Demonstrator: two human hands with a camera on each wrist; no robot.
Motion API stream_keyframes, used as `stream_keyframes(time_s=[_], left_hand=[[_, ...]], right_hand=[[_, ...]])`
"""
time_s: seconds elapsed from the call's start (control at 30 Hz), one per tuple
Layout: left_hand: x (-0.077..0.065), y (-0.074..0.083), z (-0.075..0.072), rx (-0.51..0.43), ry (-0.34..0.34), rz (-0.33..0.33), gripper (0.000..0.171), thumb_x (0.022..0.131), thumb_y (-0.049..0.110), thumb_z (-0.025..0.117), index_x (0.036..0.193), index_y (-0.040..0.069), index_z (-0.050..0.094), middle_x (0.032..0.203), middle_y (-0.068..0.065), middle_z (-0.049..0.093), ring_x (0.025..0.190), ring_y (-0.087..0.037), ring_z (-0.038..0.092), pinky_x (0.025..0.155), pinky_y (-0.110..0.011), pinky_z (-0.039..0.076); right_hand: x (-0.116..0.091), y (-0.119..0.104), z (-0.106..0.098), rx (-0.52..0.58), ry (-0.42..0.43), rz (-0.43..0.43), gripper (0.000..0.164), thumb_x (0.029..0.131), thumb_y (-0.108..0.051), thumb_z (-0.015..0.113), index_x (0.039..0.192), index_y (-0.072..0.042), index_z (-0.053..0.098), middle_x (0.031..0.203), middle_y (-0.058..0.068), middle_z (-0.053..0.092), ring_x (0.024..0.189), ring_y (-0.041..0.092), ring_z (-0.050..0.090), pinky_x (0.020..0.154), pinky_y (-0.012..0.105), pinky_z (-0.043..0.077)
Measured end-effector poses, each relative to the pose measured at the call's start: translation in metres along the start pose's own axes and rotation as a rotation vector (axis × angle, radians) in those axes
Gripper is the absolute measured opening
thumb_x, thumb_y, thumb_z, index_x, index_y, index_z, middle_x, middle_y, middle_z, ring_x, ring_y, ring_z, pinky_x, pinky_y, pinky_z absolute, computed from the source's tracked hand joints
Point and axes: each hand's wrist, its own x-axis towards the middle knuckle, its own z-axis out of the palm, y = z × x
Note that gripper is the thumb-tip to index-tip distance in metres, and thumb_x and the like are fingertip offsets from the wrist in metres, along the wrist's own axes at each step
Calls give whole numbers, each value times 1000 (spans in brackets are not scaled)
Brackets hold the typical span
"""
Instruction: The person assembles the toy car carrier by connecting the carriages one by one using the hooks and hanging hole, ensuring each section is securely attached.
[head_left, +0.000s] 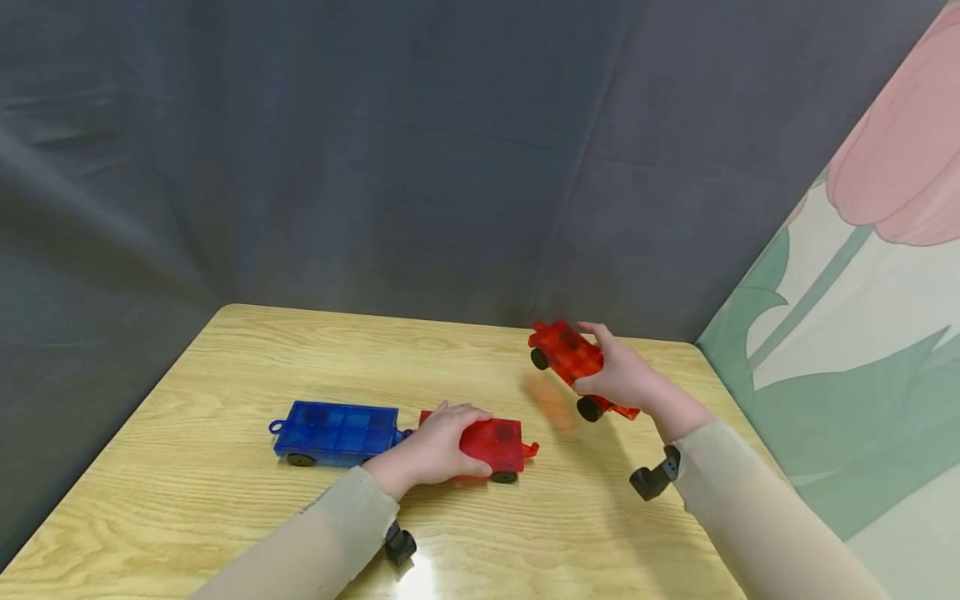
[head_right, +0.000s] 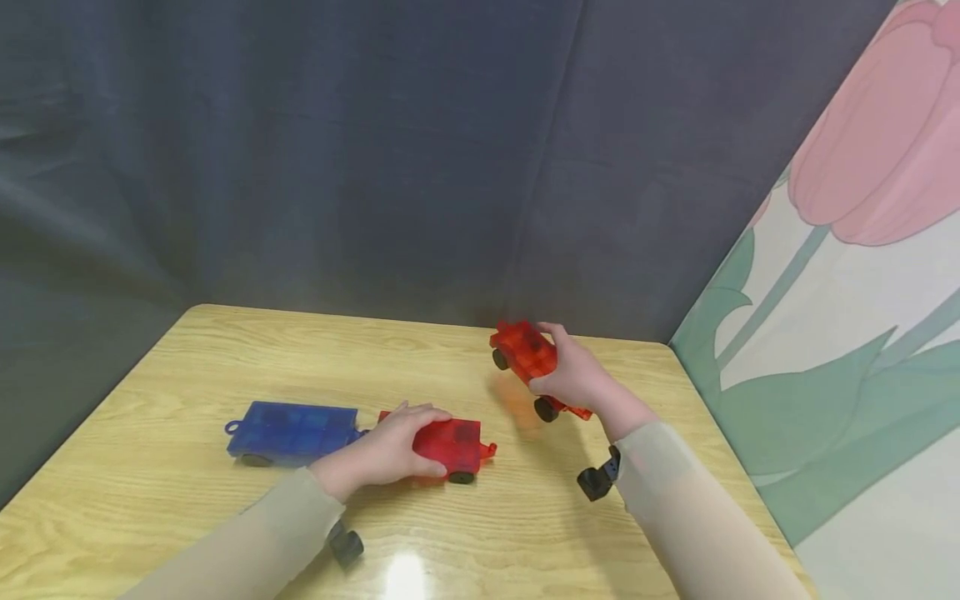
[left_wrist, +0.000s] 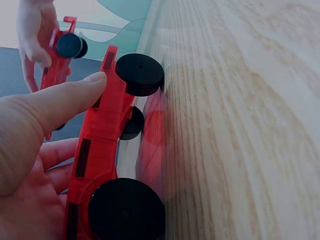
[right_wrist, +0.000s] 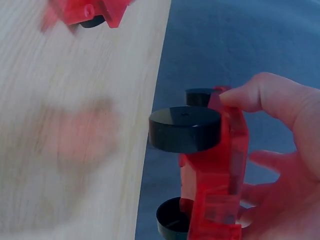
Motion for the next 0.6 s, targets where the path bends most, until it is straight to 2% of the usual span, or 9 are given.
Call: stream_keyframes(time_s=[0.17,0.4,0.6], left_hand=[[1,2,0,9,-2,-5,74,77,37,85,141,17,55,142,-4,52,138,-30,36,115,-54,21],[2,3,1,7,-5,-14,73,77,36,85,141,18,55,143,-5,51,139,-32,34,114,-56,23],[2,2,0,-5,5,2,73,76,34,86,140,16,56,141,-6,52,137,-33,37,114,-56,21]], right_hand=[[-18,7,1,-10,-9,-11,95,76,-14,78,154,-7,25,137,30,45,108,39,53,85,45,47],[-36,18,4,-23,-43,6,94,73,-12,78,152,2,28,136,26,48,106,35,53,84,41,44],[-45,26,6,40,-86,-8,90,72,-5,79,149,5,33,129,21,51,103,34,51,79,39,48]])
